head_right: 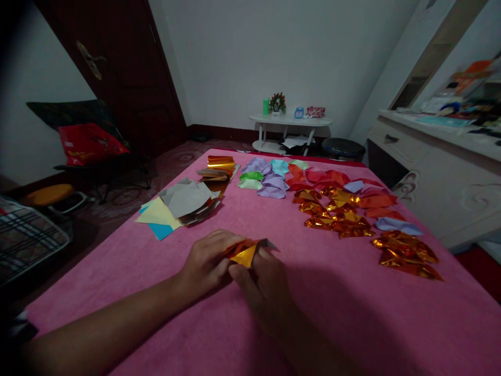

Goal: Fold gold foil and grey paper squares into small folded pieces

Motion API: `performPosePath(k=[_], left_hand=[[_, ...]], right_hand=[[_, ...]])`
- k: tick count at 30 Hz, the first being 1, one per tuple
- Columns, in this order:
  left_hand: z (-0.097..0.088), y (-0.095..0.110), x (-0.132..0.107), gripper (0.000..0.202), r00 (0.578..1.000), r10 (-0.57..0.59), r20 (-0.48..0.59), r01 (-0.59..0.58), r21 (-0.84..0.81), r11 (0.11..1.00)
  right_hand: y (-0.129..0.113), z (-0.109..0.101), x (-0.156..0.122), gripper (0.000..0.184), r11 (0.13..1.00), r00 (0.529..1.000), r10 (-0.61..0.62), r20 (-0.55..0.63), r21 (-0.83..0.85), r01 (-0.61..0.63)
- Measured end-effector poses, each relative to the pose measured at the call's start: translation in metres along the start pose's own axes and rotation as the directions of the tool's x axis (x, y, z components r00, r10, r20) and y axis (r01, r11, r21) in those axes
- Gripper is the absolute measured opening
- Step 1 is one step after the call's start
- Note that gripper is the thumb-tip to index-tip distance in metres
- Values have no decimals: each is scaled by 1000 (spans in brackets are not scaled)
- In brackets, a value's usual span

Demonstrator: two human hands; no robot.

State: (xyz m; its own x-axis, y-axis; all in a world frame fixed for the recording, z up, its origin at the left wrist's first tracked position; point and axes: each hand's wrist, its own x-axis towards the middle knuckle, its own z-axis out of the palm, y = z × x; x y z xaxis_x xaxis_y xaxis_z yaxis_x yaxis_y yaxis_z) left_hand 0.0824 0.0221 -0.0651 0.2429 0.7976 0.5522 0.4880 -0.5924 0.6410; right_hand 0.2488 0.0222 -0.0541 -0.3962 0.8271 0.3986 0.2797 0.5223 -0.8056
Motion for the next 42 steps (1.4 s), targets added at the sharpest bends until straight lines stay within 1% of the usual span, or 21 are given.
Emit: performPosePath(k=[2,3,4,6,8,9,11,13,15,17,20,23,26,29,32,34,36,38,39,41,42], left_hand=[[-2,0,4,22,975,-210,-74,194,-180,964],[-2,0,5,16,934,-341,-105,300,-284,911],[-2,-1,7,15,877,-465,-122,387,-394,834],[-2,-3,10,20,763,-638,-105,464,-599,653],[-1,-4,12,27,707,-707,-32,465,-732,498],[0,-5,11,30,696,-718,6,463,-768,442],[2,-5,10,34,690,-720,71,478,-793,379],[4,-4,8,35,691,-712,126,505,-789,350],[4,-3,7,34,689,-702,181,536,-779,325],[3,-4,7,35,680,-705,200,559,-764,323],[-1,-7,9,37,671,-726,151,590,-702,399],[-5,-15,11,33,703,-707,83,615,-570,545],[-7,-22,9,28,774,-633,6,591,-367,719],[-7,-26,4,24,830,-558,-2,556,-64,828],[-8,-26,1,25,851,-523,40,501,233,833],[-9,-24,2,18,865,-499,49,454,347,820],[-11,-22,4,16,890,-456,6,417,395,819],[-13,-20,6,34,929,-366,-63,357,417,836],[-13,-20,7,40,950,-300,-88,308,436,845],[-14,-19,8,38,986,-151,-78,169,492,854],[-14,-20,8,30,997,-75,-31,81,516,853]], right_hand=[[-1,-3,2,22,1000,1000,-20,-7,-13,20],[0,-4,3,19,1000,999,-16,-52,-23,15],[2,-5,5,17,999,992,-4,-124,-40,-1],[7,-7,8,22,996,958,30,-286,-66,-51],[15,-8,11,32,993,916,103,-387,-15,-118],[18,-7,12,38,986,905,164,-393,61,-152],[22,-4,13,44,940,899,294,-325,271,-209],[23,-2,13,41,857,901,379,-210,446,-257],[21,-1,14,36,804,896,419,-148,519,-290],[19,-2,15,35,777,880,456,-132,542,-321],[21,-7,18,40,722,859,506,-76,583,-373],[30,-12,20,47,685,848,530,8,586,-434],[41,-16,21,49,684,832,549,83,527,-504],[48,-19,21,44,778,840,540,55,348,-523],[50,-22,21,43,890,890,456,-31,-7,-456],[48,-23,20,47,892,922,382,-60,-237,-385],[45,-24,19,50,865,954,281,-104,-403,-299],[43,-24,17,42,837,978,153,-140,-508,-204],[43,-24,17,33,832,987,90,-131,-535,-147],[45,-24,17,11,843,999,-17,-32,-538,-3],[47,-24,17,9,853,997,-62,39,-517,73]])
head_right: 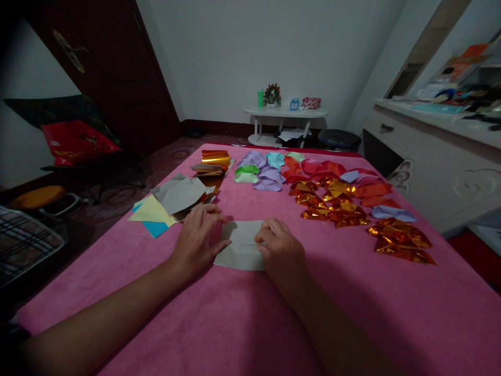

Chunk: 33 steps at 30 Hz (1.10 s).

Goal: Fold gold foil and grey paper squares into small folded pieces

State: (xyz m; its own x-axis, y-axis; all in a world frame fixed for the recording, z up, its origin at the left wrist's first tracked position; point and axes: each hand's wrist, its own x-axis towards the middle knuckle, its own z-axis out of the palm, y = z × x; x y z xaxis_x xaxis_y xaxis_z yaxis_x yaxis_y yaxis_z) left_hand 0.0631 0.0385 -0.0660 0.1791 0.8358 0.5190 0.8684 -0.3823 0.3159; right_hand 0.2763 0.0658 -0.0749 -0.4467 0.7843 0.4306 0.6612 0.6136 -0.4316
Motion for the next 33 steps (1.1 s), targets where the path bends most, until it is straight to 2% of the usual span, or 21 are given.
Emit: performPosePath(k=[1,3,5,7,10,13,14,16,19,22,25,28,33], left_hand=[[1,-1,0,21,995,98,27,-98,9,995],[4,-3,-1,11,950,278,140,-276,-36,961],[6,-6,0,18,897,365,248,-338,-147,930],[6,-11,1,26,885,348,310,-275,-256,927],[-5,-17,6,43,868,305,392,-141,-394,908],[-18,-20,10,49,808,331,488,-65,-485,872],[-20,-19,12,48,801,331,499,-49,-497,867],[-21,-18,12,45,818,297,493,-7,-508,861],[-12,-15,11,31,863,205,461,90,-540,837],[-3,-12,10,23,889,108,445,188,-569,800],[2,-10,9,28,914,26,405,230,-568,790],[5,-9,10,29,925,-24,378,237,-528,815],[12,-9,7,12,924,-147,354,298,-421,857]], right_hand=[[3,1,0,14,998,997,-64,38,32,63],[9,1,0,22,987,986,-134,95,101,124],[16,-3,1,29,980,982,-127,138,168,103],[21,-11,1,40,968,969,-114,219,244,59],[22,-27,1,56,947,922,-137,363,322,14],[19,-37,1,54,942,879,-123,460,333,-42],[18,-37,1,51,941,878,-110,467,334,-60],[16,-34,2,36,932,898,-73,434,350,-93],[14,-24,4,5,906,930,0,369,393,-156],[14,-15,6,16,892,943,56,328,409,-195],[13,-10,6,20,892,956,95,277,403,-205],[11,-7,5,20,898,960,150,235,374,-232],[11,-2,5,14,926,961,215,175,276,-258]])
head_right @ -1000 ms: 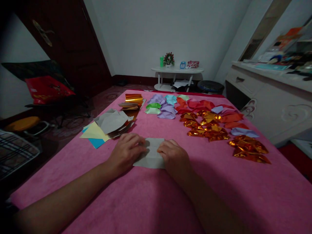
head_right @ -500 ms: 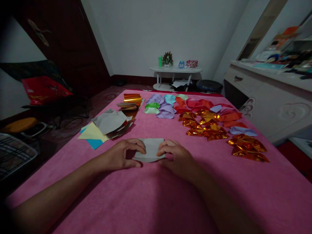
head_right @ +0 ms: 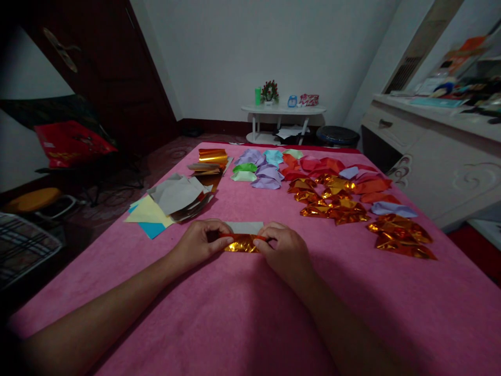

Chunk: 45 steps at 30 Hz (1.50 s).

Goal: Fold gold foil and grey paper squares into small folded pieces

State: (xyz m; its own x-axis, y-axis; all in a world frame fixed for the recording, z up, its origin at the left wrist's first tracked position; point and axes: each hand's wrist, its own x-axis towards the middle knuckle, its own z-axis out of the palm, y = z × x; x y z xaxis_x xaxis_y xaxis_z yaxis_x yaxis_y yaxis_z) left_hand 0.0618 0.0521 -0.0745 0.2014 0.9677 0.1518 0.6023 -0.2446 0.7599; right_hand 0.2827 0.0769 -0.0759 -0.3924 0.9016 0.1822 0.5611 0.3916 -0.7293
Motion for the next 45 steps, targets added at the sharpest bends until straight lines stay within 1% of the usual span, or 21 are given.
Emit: performPosePath(k=[3,7,8,10,13,14,16,19,21,23,25,28,30,31,33,35,37,39,40,42,45], left_hand=[[3,-4,0,9,999,-21,-30,20,-12,1000],[5,-8,0,4,999,11,-41,-12,-19,1000],[4,-8,0,6,999,33,-42,-33,-4,999],[4,-7,0,13,992,105,-63,-101,63,993],[3,-4,-1,24,964,252,-80,-227,240,944],[3,-2,-2,25,954,294,-59,-265,298,917],[1,2,-5,22,938,345,25,-327,387,862],[-5,8,-10,22,926,354,134,-376,428,822],[-9,12,-14,27,921,353,164,-388,432,814],[-11,18,-16,26,916,354,190,-402,455,795],[-8,24,-16,24,911,355,210,-412,513,753],[4,33,-12,21,905,367,216,-416,634,652],[11,34,-9,19,895,385,225,-427,683,593],[13,32,-7,18,888,397,233,-439,687,579],[11,23,-3,17,871,428,243,-473,652,593],[3,7,3,16,847,483,222,-515,568,642],[-9,-9,8,15,819,544,181,-559,461,689],[-20,-22,12,18,832,536,143,-541,424,726],[-23,-25,14,21,836,529,145,-535,425,730],[-27,-25,14,25,837,522,166,-535,451,714],[-26,-13,9,21,827,520,214,-549,512,661]], right_hand=[[1,2,1,8,997,999,21,-40,-77,-24],[-1,3,1,6,985,992,71,-102,-152,-86],[-2,4,1,8,982,989,81,-124,-157,-100],[-2,5,1,19,977,981,102,-164,-167,-130],[2,6,1,31,973,976,122,-182,-173,-154],[3,6,2,32,973,976,128,-178,-166,-158],[7,6,2,31,976,975,143,-168,-143,-167],[10,6,3,23,981,976,130,-174,-119,-152],[10,6,3,13,990,984,85,-157,-101,-101],[9,6,2,9,994,990,52,-135,-92,-65],[7,6,2,10,994,991,42,-127,-100,-54],[7,5,2,12,993,991,27,-134,-109,-42],[8,5,1,13,993,991,17,-136,-111,-32],[8,5,1,13,994,990,11,-140,-104,-25],[7,6,-1,16,998,987,-20,-158,-69,10],[3,6,-3,20,995,974,-97,-203,-42,90],[-3,5,-6,23,978,939,-208,-273,-76,195],[-10,5,-10,25,946,897,-321,-303,-145,290],[-13,5,-11,27,927,885,-371,-282,-166,336],[-18,6,-14,32,886,868,-457,-193,-183,426],[-23,8,-17,37,837,846,-530,-52,-193,512]])
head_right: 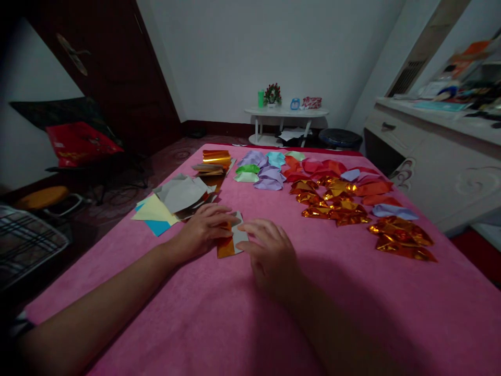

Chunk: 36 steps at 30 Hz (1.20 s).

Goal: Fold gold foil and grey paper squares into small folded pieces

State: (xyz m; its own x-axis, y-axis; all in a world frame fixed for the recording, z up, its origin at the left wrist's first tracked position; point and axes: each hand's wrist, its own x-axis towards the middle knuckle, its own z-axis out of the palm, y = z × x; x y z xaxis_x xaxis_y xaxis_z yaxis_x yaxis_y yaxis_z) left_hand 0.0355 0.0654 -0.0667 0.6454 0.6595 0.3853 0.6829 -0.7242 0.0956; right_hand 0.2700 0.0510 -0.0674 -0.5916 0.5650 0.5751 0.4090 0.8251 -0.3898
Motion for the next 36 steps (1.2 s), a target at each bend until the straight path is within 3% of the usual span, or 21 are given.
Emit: performPosePath(k=[4,7,11,15,25,30,36], left_hand=[[-10,16,-4,25,994,-33,104,33,3,999],[-17,20,-11,34,986,-42,163,61,-116,991],[-23,19,-20,36,984,-34,175,73,-220,973],[-18,22,-22,33,988,-53,142,79,-183,980],[-1,14,-30,22,998,59,-22,-61,-127,990],[2,12,-25,16,992,-115,-41,97,-313,945],[6,11,-17,9,954,-300,-8,242,-568,787]], right_hand=[[-4,4,1,36,1000,976,-3,219,10,1],[-4,6,3,34,998,956,46,290,31,-58],[-3,7,4,27,986,958,102,269,99,-133],[-1,7,4,25,979,958,124,258,126,-160],[2,12,4,27,981,973,122,195,126,-149],[-2,20,7,19,956,956,245,164,126,-266],[-6,33,12,9,903,918,387,90,163,-397]])
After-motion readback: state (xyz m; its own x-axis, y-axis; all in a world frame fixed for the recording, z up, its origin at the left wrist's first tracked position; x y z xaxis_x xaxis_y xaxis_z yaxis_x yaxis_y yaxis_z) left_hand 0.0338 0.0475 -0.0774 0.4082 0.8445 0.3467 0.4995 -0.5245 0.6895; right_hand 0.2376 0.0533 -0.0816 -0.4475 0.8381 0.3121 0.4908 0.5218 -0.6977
